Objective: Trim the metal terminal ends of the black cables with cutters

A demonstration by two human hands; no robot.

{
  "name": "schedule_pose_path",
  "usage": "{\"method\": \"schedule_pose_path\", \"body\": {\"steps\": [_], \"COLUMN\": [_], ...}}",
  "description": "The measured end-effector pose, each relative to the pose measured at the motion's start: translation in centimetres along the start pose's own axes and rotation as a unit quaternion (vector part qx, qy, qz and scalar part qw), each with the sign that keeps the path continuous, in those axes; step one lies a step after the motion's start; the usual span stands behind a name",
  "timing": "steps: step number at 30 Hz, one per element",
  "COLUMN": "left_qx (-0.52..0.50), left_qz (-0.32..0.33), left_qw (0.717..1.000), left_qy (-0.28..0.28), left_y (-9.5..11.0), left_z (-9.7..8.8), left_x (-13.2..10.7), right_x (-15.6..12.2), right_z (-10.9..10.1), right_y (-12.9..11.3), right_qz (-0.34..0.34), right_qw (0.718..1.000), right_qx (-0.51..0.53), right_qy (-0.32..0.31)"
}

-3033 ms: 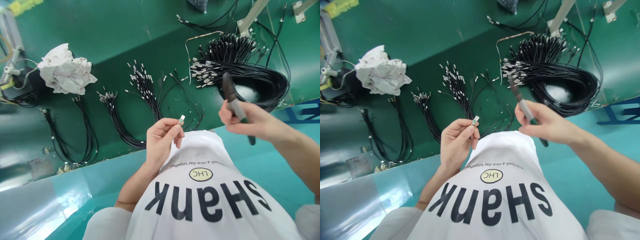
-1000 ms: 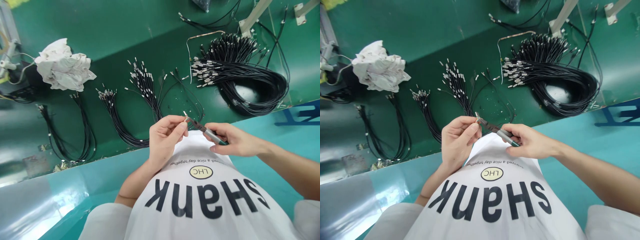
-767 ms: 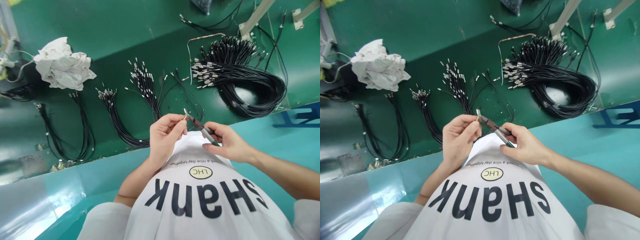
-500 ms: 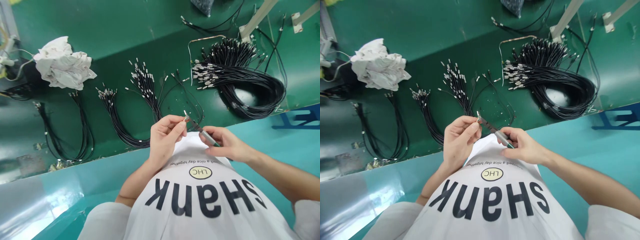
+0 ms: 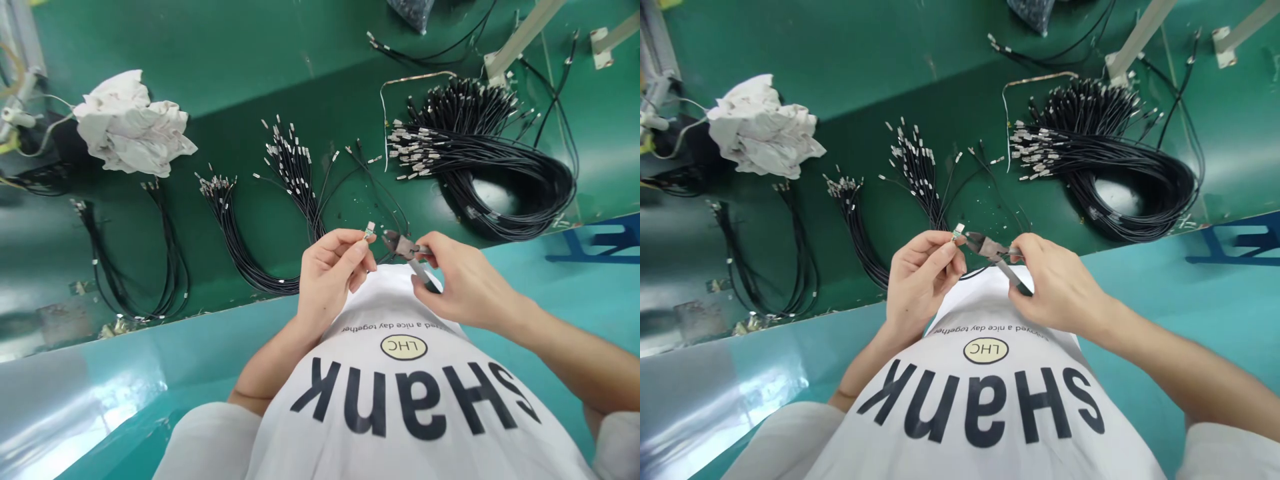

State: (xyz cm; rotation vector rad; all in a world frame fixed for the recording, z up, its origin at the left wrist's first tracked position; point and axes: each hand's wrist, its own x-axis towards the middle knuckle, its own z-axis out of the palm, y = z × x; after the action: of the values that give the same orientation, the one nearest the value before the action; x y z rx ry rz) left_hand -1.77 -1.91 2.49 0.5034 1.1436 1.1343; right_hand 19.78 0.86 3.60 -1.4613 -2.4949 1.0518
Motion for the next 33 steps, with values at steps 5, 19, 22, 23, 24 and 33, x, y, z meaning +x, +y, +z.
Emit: {"method": "schedule_pose_path", "body": {"steps": [5, 19, 22, 23, 24, 33], "left_qx": [0.005, 0.042, 0.044, 0.041, 0.037, 0.108], "left_qz": [0.017, 0.017, 0.013, 0.008, 0.001, -0.010], "left_qw": [1.000, 0.999, 0.999, 0.999, 0.999, 0.992], "left_qy": [-0.003, 0.007, 0.012, 0.011, 0.009, -0.069], "left_y": [-0.1, -0.1, -0.1, -0.1, -0.2, -0.2], "left_z": [0.2, -0.1, -0.4, -0.5, -0.5, 0.3], "left_x": [-0.3, -0.2, -0.1, -0.1, -0.2, -0.5], "right_x": [0.6, 0.7, 0.9, 1.0, 1.2, 3.7], "right_z": [0.1, -1.0, -1.5, -1.7, -1.8, -0.7], "right_y": [-0.2, -0.1, 0.8, 1.1, 1.3, -0.2], "right_qz": [-0.039, -0.002, 0.025, 0.036, 0.046, -0.087], "right_qw": [0.995, 0.990, 0.922, 0.898, 0.887, 0.905], "right_qx": [-0.090, 0.108, 0.386, 0.435, 0.452, 0.409], "right_qy": [0.026, -0.090, 0.003, 0.051, 0.084, 0.081]}}
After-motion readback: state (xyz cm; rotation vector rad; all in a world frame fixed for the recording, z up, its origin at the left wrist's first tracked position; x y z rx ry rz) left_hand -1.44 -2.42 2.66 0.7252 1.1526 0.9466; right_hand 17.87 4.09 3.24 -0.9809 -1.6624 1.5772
